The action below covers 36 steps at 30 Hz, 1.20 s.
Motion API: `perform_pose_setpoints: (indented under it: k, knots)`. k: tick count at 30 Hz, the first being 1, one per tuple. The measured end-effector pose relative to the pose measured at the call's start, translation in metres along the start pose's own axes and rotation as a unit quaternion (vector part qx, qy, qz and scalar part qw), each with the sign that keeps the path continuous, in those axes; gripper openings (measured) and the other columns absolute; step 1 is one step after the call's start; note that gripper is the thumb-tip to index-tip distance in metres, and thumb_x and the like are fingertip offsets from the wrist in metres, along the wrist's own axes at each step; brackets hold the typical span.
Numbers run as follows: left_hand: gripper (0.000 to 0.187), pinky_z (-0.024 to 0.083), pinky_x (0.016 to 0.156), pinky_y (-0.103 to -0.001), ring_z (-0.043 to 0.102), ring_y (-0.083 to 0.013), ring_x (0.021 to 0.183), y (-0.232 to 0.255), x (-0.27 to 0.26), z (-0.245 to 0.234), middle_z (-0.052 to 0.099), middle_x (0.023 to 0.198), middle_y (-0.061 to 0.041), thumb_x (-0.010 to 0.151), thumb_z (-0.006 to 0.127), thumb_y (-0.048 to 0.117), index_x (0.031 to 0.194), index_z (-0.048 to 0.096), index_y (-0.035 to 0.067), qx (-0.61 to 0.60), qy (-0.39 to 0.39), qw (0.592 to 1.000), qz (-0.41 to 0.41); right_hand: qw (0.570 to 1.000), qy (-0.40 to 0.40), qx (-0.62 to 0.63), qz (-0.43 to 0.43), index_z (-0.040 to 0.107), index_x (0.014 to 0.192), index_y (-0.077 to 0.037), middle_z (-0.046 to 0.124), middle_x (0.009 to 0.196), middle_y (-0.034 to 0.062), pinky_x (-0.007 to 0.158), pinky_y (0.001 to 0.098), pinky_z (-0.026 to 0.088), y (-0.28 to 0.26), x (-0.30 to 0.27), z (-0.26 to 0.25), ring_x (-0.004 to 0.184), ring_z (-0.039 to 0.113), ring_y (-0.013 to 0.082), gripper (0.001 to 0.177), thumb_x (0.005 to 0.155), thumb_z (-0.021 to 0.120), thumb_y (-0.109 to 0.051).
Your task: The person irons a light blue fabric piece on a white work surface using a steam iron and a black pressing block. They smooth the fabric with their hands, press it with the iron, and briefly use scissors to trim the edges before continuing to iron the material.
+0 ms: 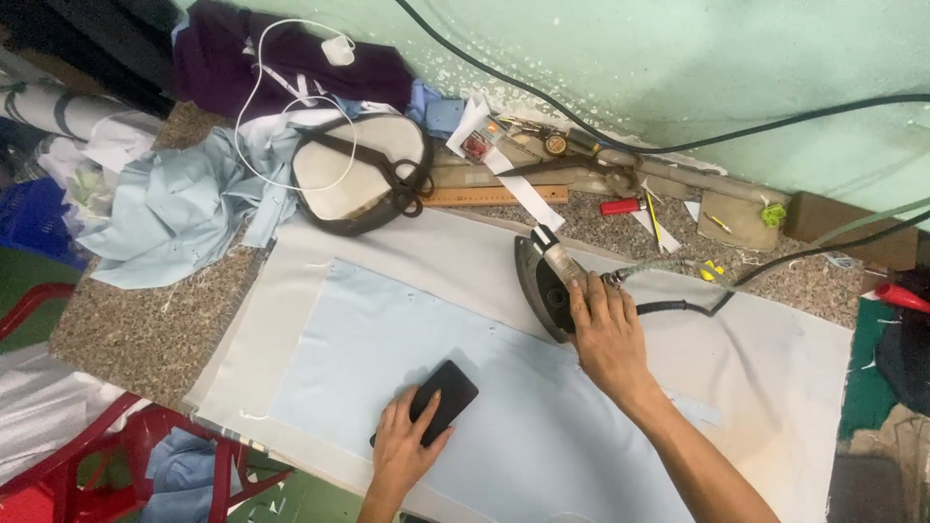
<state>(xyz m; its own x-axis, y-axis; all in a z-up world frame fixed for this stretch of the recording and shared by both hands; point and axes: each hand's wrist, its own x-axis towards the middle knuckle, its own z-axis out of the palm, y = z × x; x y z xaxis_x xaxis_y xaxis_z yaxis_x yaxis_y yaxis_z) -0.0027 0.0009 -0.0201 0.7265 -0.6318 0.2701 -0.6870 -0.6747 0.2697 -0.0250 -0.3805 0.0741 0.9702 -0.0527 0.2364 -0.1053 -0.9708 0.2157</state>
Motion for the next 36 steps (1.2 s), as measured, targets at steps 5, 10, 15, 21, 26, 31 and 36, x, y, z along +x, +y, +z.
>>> perform_pose_setpoints:
  k: [5,10,15,21,26,31,36]
  knots:
    - [0.067,0.054,0.086,-0.04,0.058,-0.0288,0.106,0.008,0.024,-0.003,0.058,0.131,-0.015,0.087,0.077,0.054,0.143,0.056,0.025,0.008,0.008,1.0,0.017,0.997,0.017,-0.064,0.044,0.047,0.148,-0.007,0.045,0.151,0.0287,0.118,0.0529,0.033,-0.037,0.001,-0.001,0.134,0.047,0.0432,0.057,0.091,0.051,-0.004]
    - [0.065,0.052,0.084,-0.044,0.056,-0.032,0.103,0.013,0.041,0.008,0.056,0.132,-0.016,0.088,0.073,0.058,0.142,0.058,0.026,0.015,-0.016,1.0,-0.013,0.972,0.136,0.191,-0.025,0.055,0.135,0.0,0.053,0.142,0.0264,0.11,0.0515,0.046,-0.096,0.092,-0.004,0.133,0.051,0.0448,0.042,0.098,0.065,-0.015]
    - [0.061,0.049,0.086,-0.048,0.055,-0.0355,0.103,0.014,0.052,0.003,0.054,0.131,-0.021,0.089,0.077,0.05,0.138,0.062,0.016,-0.042,0.004,0.999,0.01,0.941,0.167,0.281,-0.087,0.054,0.138,0.009,0.047,0.148,0.0257,0.1,0.051,0.048,-0.162,0.232,0.085,0.117,0.055,0.0449,0.07,0.07,0.055,0.024]
    - [0.059,0.048,0.09,-0.05,0.052,-0.036,0.103,0.016,0.033,0.014,0.051,0.134,-0.021,0.089,0.077,0.048,0.137,0.064,0.016,-0.048,0.0,0.998,-0.039,0.994,0.095,0.031,-0.038,0.052,0.144,-0.005,0.062,0.109,0.0167,0.078,0.0443,0.057,-0.182,0.309,0.175,0.094,0.06,0.0335,0.052,0.092,0.058,-0.012]
    - [0.062,0.046,0.09,-0.051,0.05,-0.0394,0.113,0.02,0.006,-0.006,0.048,0.139,-0.023,0.092,0.075,0.044,0.143,0.058,0.013,-0.071,-0.027,0.995,-0.059,0.978,-0.14,0.147,0.039,0.02,0.158,-0.003,0.057,0.12,0.0245,0.075,0.0516,0.058,-0.178,0.283,0.114,0.098,0.062,0.041,0.082,0.089,0.064,-0.009]
    - [0.062,0.048,0.094,-0.05,0.049,-0.0393,0.121,0.015,-0.004,-0.003,0.048,0.139,-0.024,0.09,0.078,0.038,0.142,0.059,0.011,-0.061,-0.007,0.997,-0.041,0.839,-0.245,0.432,0.223,0.035,0.14,-0.011,0.065,0.089,0.0252,0.06,0.0542,0.046,-0.152,0.197,-0.013,0.078,0.063,0.0477,0.051,0.095,0.058,-0.022]
    - [0.064,0.044,0.095,-0.048,0.053,-0.0365,0.11,-0.016,0.088,0.004,0.055,0.13,-0.023,0.083,0.08,0.031,0.14,0.063,0.008,-0.092,-0.001,0.993,-0.072,0.722,-0.17,0.581,0.336,0.052,0.141,0.007,0.072,0.071,0.0196,0.06,0.0391,0.055,-0.146,0.045,-0.053,0.063,0.072,0.0281,0.071,0.088,0.079,-0.034]
